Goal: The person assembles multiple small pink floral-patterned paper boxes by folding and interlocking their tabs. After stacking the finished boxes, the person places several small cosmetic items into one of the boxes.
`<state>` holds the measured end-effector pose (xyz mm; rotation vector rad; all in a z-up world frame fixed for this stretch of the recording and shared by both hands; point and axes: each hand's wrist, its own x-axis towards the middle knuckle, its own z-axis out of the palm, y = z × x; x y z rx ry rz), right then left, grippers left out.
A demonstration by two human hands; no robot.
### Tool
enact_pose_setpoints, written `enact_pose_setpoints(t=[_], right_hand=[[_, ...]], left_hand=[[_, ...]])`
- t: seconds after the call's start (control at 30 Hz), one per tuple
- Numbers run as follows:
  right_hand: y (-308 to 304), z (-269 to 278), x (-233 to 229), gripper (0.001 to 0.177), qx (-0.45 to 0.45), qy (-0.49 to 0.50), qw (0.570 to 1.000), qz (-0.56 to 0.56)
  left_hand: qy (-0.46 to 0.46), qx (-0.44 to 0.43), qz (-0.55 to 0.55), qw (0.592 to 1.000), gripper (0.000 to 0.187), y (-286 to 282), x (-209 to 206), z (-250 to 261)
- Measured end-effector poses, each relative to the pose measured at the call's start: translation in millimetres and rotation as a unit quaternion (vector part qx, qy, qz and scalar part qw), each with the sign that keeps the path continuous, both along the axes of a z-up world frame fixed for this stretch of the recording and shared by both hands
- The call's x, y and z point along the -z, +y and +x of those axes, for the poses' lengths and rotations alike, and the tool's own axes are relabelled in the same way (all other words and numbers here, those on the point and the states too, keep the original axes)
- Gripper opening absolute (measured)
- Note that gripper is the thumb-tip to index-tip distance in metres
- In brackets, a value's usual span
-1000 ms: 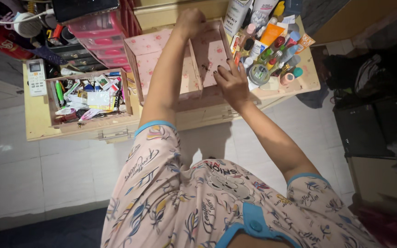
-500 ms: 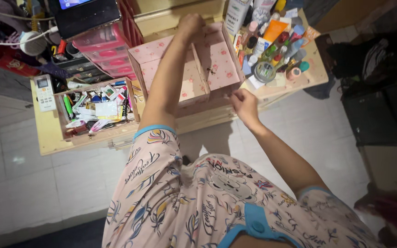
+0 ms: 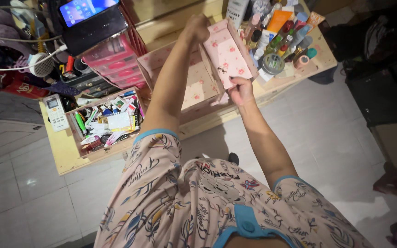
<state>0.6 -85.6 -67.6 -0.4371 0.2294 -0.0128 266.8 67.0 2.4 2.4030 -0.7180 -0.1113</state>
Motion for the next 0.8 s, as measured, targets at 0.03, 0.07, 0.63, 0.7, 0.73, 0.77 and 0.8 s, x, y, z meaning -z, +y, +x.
enact_pose_setpoints(t=[0.03,0.07,0.63,0.7,0.73,0.77,0.8], right_hand=[[-2.8,2.5,4.1,0.061,0.001,0.000,1.000,0.004],[-5.9,5.1,7.5,0.059,0.003,0.000,1.000,0.009],[1.7,-20.9,-58.0,0.032,-0.006,0.162,0.947,-0.278],[-11.3,-42.4,-75.0,0.027,-0.028,0.190,0.864,-0.466],[-19.6,-50.6,-84.4,0.025,-0.023,0.189,0.805,-0.562],[-31.0,-57.7,-95.7,0.019,0.026,0.106,0.711,-0.695],[-37.8,-61.8,-105.1,0.018,0.073,0.017,0.592,-0.802]], left_hand=[[-0.008,0.012,0.008,1.000,0.038,-0.5,0.7,2.6],[-0.016,0.025,0.016,0.999,0.039,-1.1,0.9,5.9],[-0.102,0.056,-0.019,0.993,0.036,5.7,5.1,-3.9],[-0.126,0.025,-0.028,0.991,0.036,35.2,-7.6,-22.9],[-0.134,0.006,-0.039,0.990,0.037,53.2,-15.4,-37.1],[-0.167,-0.024,-0.051,0.984,0.038,75.5,-23.4,-55.4],[-0.199,-0.054,-0.069,0.976,0.038,98.5,-31.3,-77.4]])
